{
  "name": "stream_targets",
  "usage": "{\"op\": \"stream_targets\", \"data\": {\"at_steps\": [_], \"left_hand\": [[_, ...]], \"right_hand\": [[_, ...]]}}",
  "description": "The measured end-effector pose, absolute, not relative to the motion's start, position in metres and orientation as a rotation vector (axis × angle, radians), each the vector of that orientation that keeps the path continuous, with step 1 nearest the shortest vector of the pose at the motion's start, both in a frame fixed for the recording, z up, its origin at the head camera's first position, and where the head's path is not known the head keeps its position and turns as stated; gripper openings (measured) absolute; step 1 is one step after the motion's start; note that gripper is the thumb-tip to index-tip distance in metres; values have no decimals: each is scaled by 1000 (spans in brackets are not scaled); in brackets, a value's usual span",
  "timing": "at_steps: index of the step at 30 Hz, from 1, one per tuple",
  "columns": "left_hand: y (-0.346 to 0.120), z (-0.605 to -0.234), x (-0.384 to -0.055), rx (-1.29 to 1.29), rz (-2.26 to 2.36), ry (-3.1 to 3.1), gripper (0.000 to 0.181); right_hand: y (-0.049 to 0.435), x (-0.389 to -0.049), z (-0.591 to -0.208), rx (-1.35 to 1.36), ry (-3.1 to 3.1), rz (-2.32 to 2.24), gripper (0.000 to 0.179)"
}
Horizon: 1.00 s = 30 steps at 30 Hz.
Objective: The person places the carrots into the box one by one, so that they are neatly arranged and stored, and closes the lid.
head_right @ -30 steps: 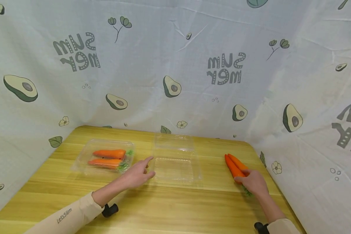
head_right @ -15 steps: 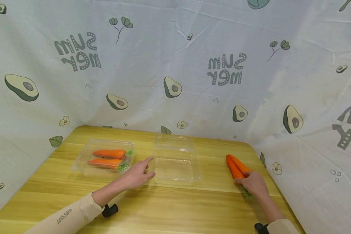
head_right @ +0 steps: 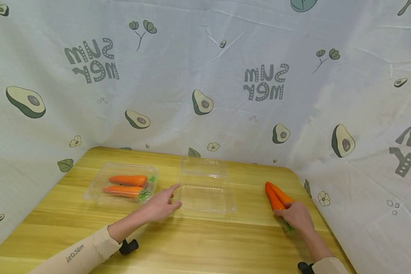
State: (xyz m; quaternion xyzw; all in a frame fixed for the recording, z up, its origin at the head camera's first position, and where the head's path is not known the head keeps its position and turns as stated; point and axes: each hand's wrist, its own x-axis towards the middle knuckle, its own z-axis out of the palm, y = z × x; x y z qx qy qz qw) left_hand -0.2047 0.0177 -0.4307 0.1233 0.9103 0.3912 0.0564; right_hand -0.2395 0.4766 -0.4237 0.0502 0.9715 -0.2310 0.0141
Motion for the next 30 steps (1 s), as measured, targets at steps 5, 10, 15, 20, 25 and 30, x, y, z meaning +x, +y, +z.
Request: {"op": "stream_targets", "data": {"at_steps": [5,10,15,20,25,30], "left_hand": [[18,-430,-204,375,1195,2758,70],[18,-429,-203,372,1187,2765,70],[18,-429,-202,373,1186,2767,70],[18,-429,-202,372,1176,2773,70],[19,-430,-203,382,1169,2775,69],[19,-430,-203,390,1162,2778,69]], "right_hand": [[476,-238,-422,163,3035,-721,65],[476,-237,-421,143,3020,-728,70],[476,-238,-419,134,3005,-792,71],[472,-239,-414,122,2983,-841,71],[461,-240,-402,98,2964,-864,70],[446,-236,-386,55,2967,-789,79]]}}
